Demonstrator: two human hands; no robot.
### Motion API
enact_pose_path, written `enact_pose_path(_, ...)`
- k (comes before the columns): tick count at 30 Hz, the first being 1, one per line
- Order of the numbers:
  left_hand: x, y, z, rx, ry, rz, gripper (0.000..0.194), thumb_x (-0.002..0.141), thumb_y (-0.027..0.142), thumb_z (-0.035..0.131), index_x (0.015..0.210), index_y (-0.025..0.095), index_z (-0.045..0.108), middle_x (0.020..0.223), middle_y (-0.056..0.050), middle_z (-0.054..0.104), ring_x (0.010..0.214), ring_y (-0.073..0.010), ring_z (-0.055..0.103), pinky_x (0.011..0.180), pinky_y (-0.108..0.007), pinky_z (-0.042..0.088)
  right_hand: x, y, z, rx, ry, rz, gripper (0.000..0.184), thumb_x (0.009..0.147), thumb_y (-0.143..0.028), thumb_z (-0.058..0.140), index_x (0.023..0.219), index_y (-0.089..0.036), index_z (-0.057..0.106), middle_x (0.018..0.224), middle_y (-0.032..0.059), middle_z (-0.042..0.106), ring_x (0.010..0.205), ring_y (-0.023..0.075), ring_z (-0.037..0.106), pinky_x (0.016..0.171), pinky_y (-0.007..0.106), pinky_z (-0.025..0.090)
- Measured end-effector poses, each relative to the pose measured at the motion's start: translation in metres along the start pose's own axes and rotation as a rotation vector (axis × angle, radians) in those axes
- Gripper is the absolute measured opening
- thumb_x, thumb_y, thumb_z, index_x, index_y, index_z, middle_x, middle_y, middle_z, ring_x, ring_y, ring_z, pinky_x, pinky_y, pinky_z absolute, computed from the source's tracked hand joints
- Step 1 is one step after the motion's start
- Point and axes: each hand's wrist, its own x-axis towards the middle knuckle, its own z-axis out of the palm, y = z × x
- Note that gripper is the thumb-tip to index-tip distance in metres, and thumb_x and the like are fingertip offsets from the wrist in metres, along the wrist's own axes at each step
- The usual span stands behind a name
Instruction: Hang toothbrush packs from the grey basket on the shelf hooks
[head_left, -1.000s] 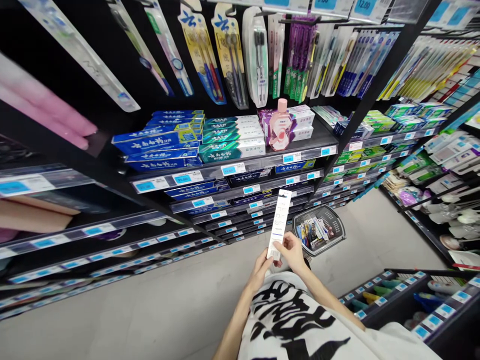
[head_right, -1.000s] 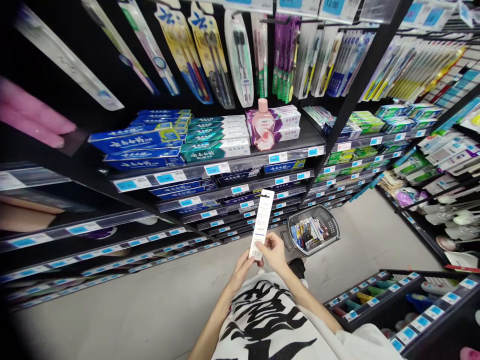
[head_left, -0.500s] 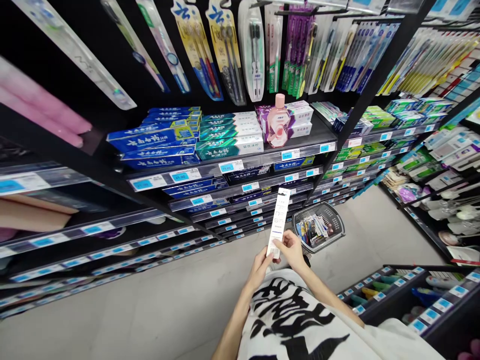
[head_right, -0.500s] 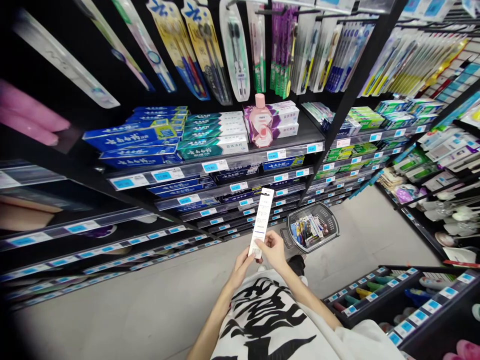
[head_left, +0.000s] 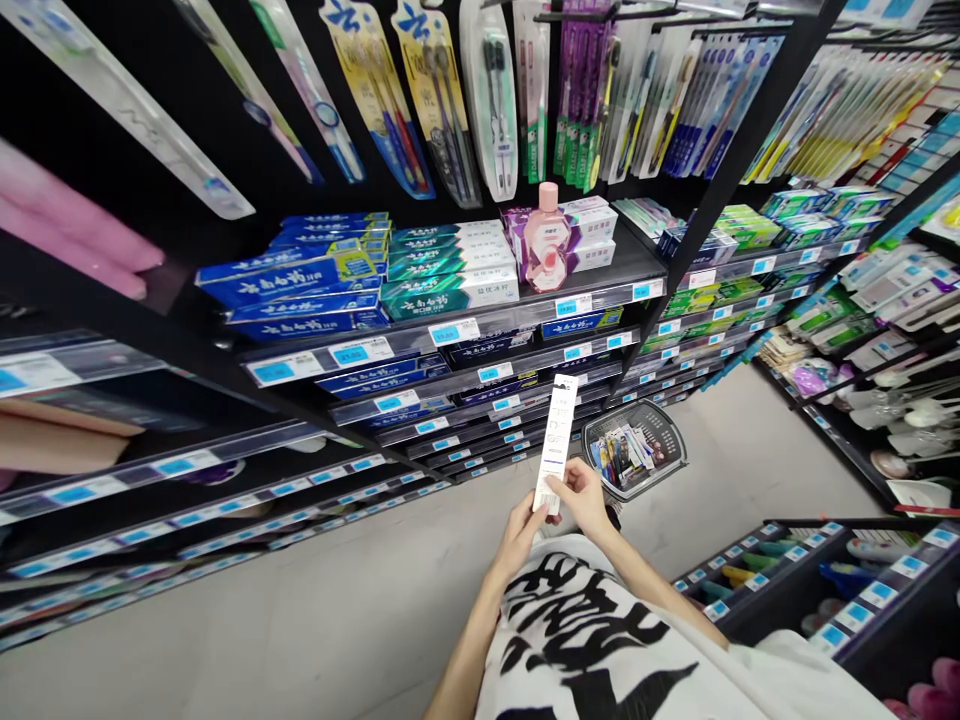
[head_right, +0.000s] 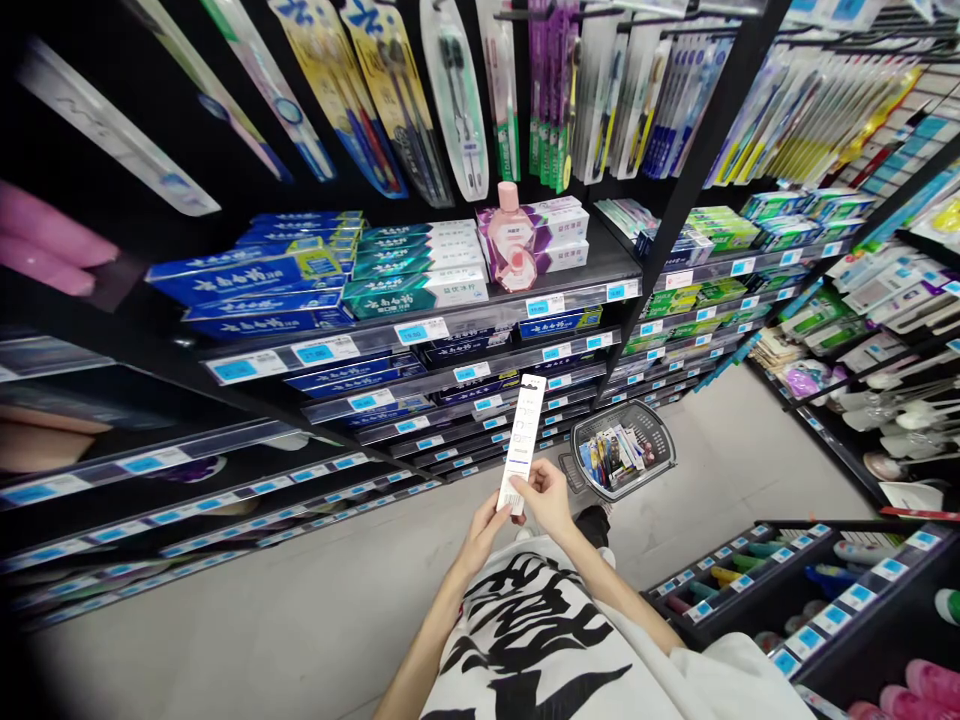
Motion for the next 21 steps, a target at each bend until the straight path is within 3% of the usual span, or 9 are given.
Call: enact_pose_path(21, -0.0015, -0.0056, -0.0018, -0.023, -0.011, -0.004, 0.036, 0.092, 0.048, 0.063, 0.105, 0.014, 0.066, 0.089, -0.005, 0.065, 0.08, -0.02, 0.063, 0.078, -0.033, 0.052, -0.0009, -0.0007, -0.0003, 0.006, -0.015, 0.009, 0.031, 0.074, -0.044, 0.083, 0.085, -0.022, 0.064, 0.075, 0.0008, 0.07, 0.063, 0.0164, 0.062, 0.058, 0.029, 0.05)
